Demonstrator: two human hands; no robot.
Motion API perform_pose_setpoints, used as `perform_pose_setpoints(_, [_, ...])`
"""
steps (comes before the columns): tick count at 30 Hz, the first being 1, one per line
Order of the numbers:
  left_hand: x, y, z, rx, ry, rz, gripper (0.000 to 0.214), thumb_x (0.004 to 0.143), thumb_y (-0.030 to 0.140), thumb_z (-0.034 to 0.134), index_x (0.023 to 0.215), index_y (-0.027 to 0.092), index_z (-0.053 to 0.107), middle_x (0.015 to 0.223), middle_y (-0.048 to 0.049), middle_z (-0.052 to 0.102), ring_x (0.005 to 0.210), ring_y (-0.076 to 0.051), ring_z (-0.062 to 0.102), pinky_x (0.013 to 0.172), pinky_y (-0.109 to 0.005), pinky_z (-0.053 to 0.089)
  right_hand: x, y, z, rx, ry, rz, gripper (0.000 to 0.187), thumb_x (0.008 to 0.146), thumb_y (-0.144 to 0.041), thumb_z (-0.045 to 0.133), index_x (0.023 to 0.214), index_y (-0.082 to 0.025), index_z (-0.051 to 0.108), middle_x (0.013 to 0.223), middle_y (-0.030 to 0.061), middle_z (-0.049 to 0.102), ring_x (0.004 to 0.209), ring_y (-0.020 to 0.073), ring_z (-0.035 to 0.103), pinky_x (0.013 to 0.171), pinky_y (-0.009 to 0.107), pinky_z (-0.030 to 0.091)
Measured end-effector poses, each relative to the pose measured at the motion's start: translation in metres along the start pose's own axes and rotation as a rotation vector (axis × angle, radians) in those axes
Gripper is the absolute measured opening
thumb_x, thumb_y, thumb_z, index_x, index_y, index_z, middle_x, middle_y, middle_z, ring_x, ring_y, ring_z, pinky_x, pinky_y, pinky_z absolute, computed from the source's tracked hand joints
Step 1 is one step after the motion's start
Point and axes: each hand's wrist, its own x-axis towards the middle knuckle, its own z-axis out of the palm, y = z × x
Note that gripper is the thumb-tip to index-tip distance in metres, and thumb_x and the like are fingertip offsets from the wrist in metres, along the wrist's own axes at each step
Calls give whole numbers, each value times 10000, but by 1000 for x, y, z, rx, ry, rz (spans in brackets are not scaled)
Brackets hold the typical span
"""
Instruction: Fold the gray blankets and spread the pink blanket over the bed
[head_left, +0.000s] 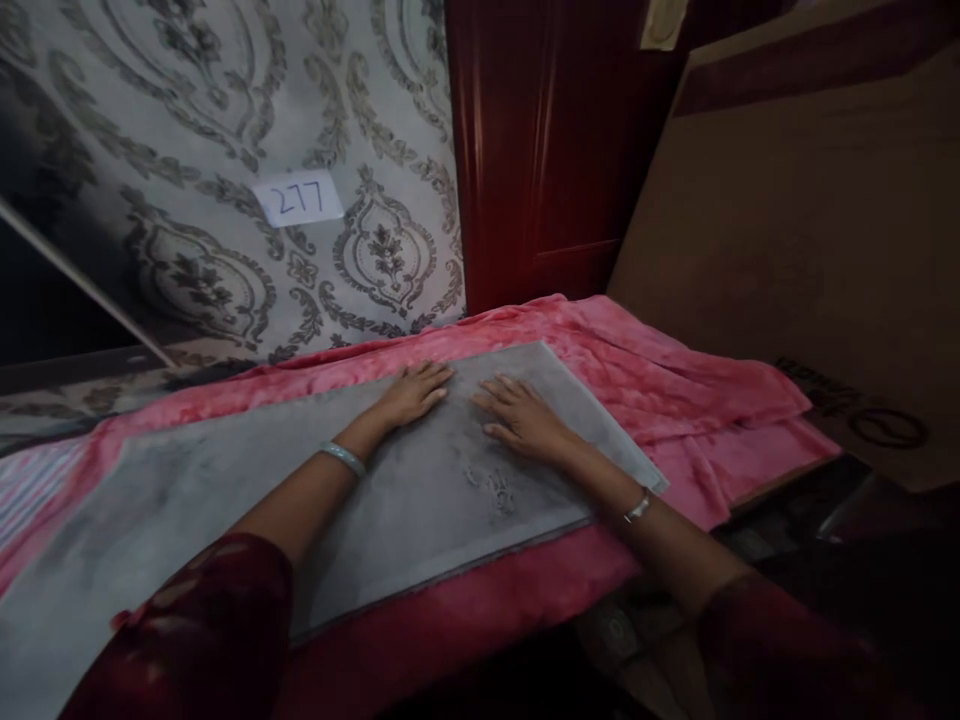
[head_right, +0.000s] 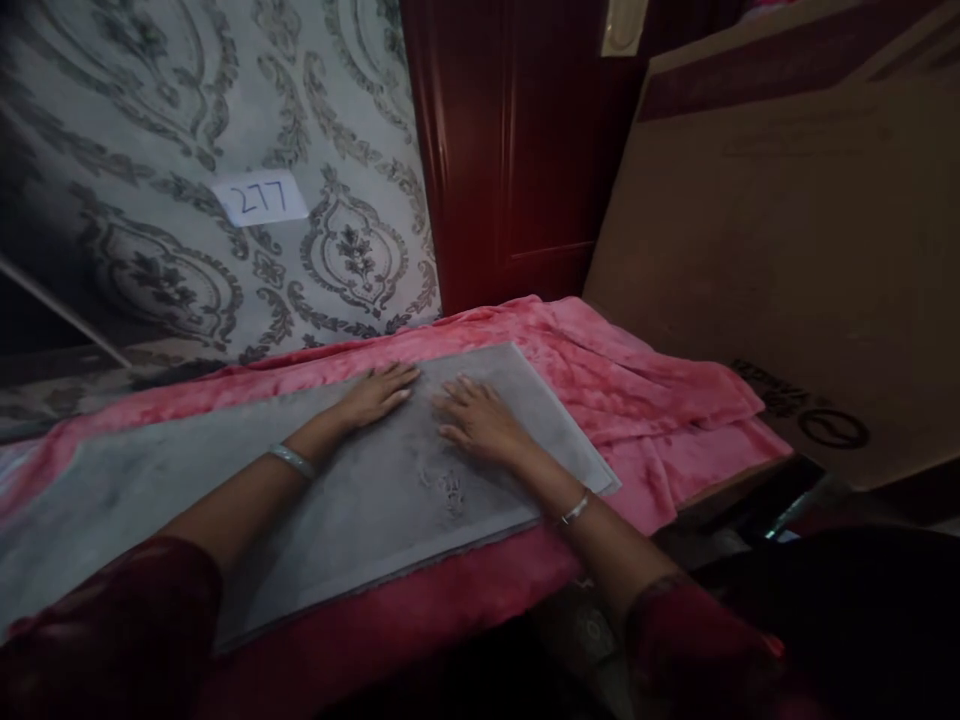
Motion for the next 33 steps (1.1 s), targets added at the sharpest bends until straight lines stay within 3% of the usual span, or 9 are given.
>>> perform_pose_setpoints(3, [-1,6,14,-8,-12,-3,582,1037,500,265,1585,311,315,1674,-36,256,1555,-301,175,1216,-650,125,10,-1,19,-97,-96,-1,567,1031,-507,431,1565,-323,382,1668,63,243,1536,365,178,1200,652,181])
perform_pose_setpoints(7, [-3,7,23,-6,16,12,577,1039,520,248,1578,330,332,1664,-34,292,1549,-302,197,1218,-639,138,-9,3,31,-97,-119,-65,561,1049,-528,349,1587,-376,301,1682,12,190,1548,350,132,1199,662,175])
perform_pose_setpoints(11, [-4,4,24,-6,29,19,576,1041,531,236,1574,337,338,1663,-29,296,1545,-299,210,1219,-624,154,-34,-1,31,-59,-132,-98,577,1052,-552,297,1599,-372,261,1685,2,174,1556,333,92,1204,656,175])
perform_pose_setpoints(16, [-3,6,24,-23,43,14,561,1041,489,277,1568,315,356,1664,-45,290,1546,-295,211,1224,-618,143,-61,-10,32,10,-151,-41,604,1050,-580,241,1605,-344,252,1681,4,195,1561,295,83,1218,617,182])
perform_pose_setpoints(21, [-14,2,14,-106,15,28,577,1033,443,292,1566,234,367,1653,-69,313,1546,-272,217,1247,-564,133,-77,-20,20,172,-127,-39,630,1044,-603,227,1602,-316,290,1651,48,298,1548,281,175,1222,586,220])
perform_pose_setpoints(24, [-39,-13,3,-182,51,74,580,1034,434,264,1558,218,384,1625,-53,378,1527,-226,277,1260,-467,173,-62,-45,8,210,-102,-122,630,1047,-588,259,1598,-287,312,1648,62,307,1536,260,224,1233,524,237])
perform_pose_setpoints(27, [-76,-33,-7,-185,73,65,578,1029,446,283,1554,235,397,1624,-43,381,1509,-214,319,1259,-429,195,-21,-81,7,170,-139,-270,623,1042,-591,302,1581,-283,351,1661,53,270,1545,259,192,1243,522,199])
perform_pose_setpoints(31, [-122,-53,-11,-95,61,-120,576,1027,455,306,1570,273,362,1651,-46,324,1534,-274,256,1246,-552,165,41,-116,31,96,-193,-342,592,1045,-555,351,1574,-288,363,1669,56,241,1552,273,157,1234,546,194])
perform_pose_setpoints(33, [-137,-58,-5,-54,46,-220,559,1033,439,300,1571,298,354,1660,-42,301,1544,-290,222,1229,-611,150,59,-124,47,52,-219,-342,581,1045,-536,377,1573,-293,363,1672,59,228,1553,293,147,1225,580,185])
